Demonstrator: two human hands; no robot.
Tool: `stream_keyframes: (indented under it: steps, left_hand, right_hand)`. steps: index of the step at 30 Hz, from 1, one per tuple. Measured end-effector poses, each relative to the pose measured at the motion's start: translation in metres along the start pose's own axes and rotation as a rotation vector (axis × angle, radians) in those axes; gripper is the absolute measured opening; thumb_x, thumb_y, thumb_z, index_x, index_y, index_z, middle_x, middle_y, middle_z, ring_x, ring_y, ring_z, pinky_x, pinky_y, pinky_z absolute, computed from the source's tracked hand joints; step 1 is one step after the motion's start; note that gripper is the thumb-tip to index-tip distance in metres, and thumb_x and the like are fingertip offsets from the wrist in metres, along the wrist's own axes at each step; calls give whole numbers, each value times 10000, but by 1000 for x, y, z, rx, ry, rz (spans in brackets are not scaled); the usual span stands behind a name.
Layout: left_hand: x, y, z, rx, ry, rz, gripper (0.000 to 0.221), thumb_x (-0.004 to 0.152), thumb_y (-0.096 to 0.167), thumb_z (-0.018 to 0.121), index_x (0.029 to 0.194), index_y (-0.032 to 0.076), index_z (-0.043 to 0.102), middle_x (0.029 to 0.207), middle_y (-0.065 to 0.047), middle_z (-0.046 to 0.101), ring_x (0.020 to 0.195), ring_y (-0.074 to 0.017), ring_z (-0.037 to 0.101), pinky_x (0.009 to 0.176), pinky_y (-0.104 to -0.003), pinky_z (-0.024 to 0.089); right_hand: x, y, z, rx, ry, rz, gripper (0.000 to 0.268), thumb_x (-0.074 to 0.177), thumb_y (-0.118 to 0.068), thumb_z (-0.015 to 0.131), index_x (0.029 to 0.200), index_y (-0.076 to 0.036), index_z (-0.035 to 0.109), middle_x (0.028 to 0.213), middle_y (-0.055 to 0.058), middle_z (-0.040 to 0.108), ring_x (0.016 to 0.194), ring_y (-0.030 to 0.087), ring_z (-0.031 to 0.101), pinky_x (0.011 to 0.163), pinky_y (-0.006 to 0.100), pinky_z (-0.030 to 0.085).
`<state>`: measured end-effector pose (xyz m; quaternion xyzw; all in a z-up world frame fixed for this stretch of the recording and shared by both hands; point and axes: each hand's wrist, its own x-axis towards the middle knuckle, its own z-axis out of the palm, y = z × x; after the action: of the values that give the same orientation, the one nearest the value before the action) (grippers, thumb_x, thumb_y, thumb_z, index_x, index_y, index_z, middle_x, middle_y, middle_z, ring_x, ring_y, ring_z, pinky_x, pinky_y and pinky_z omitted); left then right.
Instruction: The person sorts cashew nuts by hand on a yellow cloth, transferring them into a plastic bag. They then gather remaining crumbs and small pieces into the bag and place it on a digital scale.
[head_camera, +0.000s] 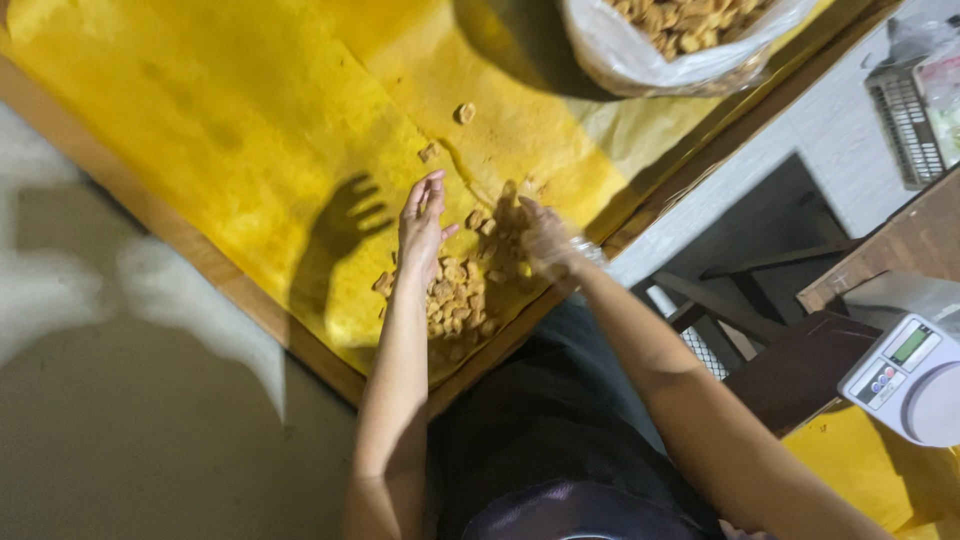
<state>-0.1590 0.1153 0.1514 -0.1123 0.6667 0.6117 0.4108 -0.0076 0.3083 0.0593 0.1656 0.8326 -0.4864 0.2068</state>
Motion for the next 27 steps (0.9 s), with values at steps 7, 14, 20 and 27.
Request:
stream_keyframes:
  steps: [7, 14, 20, 27]
  left_hand:
    - [2, -61, -39, 99, 78, -26, 493, 965, 514, 545, 1398, 279, 565, 1517, -14, 505, 1352, -229, 525, 974, -474, 541]
    - [10, -163, -118, 437, 357, 125, 473, 1021, 482, 548, 1403, 206, 583, 1461, -90, 567, 1343, -279, 545, 1130, -476, 444]
    - [2, -235, -136, 732, 445, -67, 616, 1035, 582, 483, 1528, 218, 416, 1536, -180, 420, 1377, -366, 406, 1171, -591, 222]
    - [10, -222, -98, 641, 382, -42, 586, 980, 606, 520, 1465, 276, 516, 1472, -243, 360, 1207, -363, 540, 1147, -562, 338]
  right_hand:
    - [-52, -98, 91, -570, 6, 171, 1079, 662, 134, 534, 1603, -373, 387, 1594, 86, 304, 1284, 383, 512, 883, 469, 564]
    - [-49, -37, 62, -884, -566, 222, 360, 1047, -189, 394, 1338, -153, 603, 1313, 128, 619, 1057, 233, 647, 800, 342, 586]
    - [-61, -108, 44, -560, -249, 400, 400, 1085, -277, 363, 1458, -162, 453, 1458, 151, 474, 1142, 246, 583, 847, 340, 530]
    - [-35, -158, 70, 680, -157, 415, 577, 1029, -461, 392, 1516, -151, 408, 1507, 115, 508, 1365, 263, 493, 1108, 395, 432]
